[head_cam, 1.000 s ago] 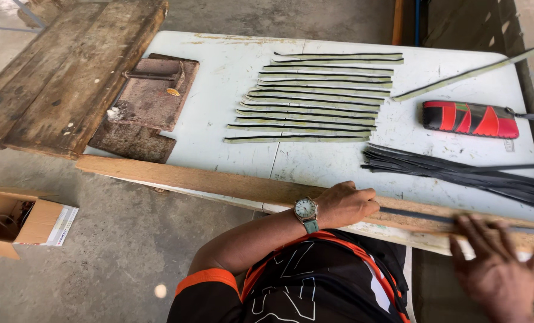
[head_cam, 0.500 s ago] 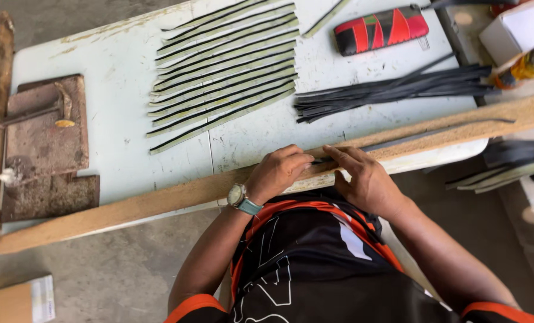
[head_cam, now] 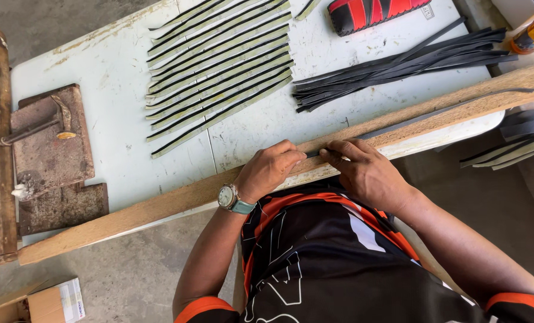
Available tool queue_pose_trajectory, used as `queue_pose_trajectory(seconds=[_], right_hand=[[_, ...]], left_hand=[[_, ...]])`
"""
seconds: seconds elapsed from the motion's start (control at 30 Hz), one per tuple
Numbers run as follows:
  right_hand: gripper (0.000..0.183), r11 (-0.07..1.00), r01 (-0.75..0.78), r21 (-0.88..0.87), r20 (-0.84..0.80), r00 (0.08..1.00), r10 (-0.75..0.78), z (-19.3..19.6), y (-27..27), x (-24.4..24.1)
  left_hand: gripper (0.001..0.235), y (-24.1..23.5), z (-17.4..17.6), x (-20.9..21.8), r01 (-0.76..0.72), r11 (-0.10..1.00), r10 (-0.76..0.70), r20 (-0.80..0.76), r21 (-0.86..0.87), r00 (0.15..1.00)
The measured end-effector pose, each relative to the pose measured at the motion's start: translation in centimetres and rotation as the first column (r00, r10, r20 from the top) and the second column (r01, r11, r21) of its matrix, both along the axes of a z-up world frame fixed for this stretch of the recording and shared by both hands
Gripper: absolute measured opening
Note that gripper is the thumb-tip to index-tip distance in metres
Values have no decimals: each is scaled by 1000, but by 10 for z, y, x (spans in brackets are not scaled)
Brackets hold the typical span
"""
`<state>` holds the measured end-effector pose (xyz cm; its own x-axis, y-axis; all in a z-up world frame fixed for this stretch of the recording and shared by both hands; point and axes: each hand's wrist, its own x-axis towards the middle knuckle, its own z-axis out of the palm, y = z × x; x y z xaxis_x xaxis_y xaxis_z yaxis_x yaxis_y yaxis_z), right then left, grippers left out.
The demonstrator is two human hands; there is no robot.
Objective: The person repeatedly picks up long green banana fiber strips and rubs them against a wooden block to remove the outer layer, producing black strips. The person places the processed black strips into a pile on the table and continues the process with additional green strips.
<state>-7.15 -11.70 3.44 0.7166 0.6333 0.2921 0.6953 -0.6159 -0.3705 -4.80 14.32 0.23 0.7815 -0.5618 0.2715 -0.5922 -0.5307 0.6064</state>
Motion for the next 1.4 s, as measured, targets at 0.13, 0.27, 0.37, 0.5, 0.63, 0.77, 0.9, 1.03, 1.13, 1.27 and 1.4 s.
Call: queue_pose_trajectory(seconds=[0.13, 0.27, 0.37, 0.5, 0.63, 0.77, 0.9, 1.03, 1.13, 1.27, 1.4], right_hand=[[54, 996, 13, -86, 76, 997, -6, -6, 2, -1], [58, 997, 46, -61, 104, 994, -39, -9, 4, -3], [57, 990, 51, -129, 117, 993, -36, -9, 7, -5], [54, 985, 92, -145, 172, 983, -67, -9, 13, -5], [54, 976, 88, -201, 168, 984, -55, -8, 14, -3], [54, 977, 91, -192, 178, 982, -56, -8, 15, -1], [58, 987, 95, -131, 143, 987, -76, -7, 18, -8], [65, 983, 113, -141, 163, 983, -89, -3, 25, -12], [67, 970, 120, -213, 156, 984, -87, -11, 29, -10], [65, 972, 90, -215, 145, 988, -59, -29, 27, -12], [76, 973, 117, -199, 122, 988, -94, -43, 34, -11]], left_hand=[[16, -3, -2, 1, -2, 1000, 2, -9, 27, 1000], [16, -3, 0, 0, -15, 997, 16, -18, 76, 1000], [16, -3, 2, 1, 0, 998, 0, 1, 58, 1000], [14, -5, 3, 1, 3, 997, -2, -7, 83, 1000], [26, 6, 8, -4, -26, 976, -4, 139, 217, 990], [19, 40, 23, -17, -160, 893, 100, 162, 421, 982], [31, 15, 9, -43, -241, 934, 239, 41, 263, 970], [61, -21, -12, -52, -298, 914, 252, 190, 277, 949], [61, -16, -25, -54, -327, 910, 273, 225, 256, 936], [54, -11, -34, -58, -327, 917, 282, 208, 227, 936], [58, -16, -34, -60, -309, 922, 277, 158, 233, 948]])
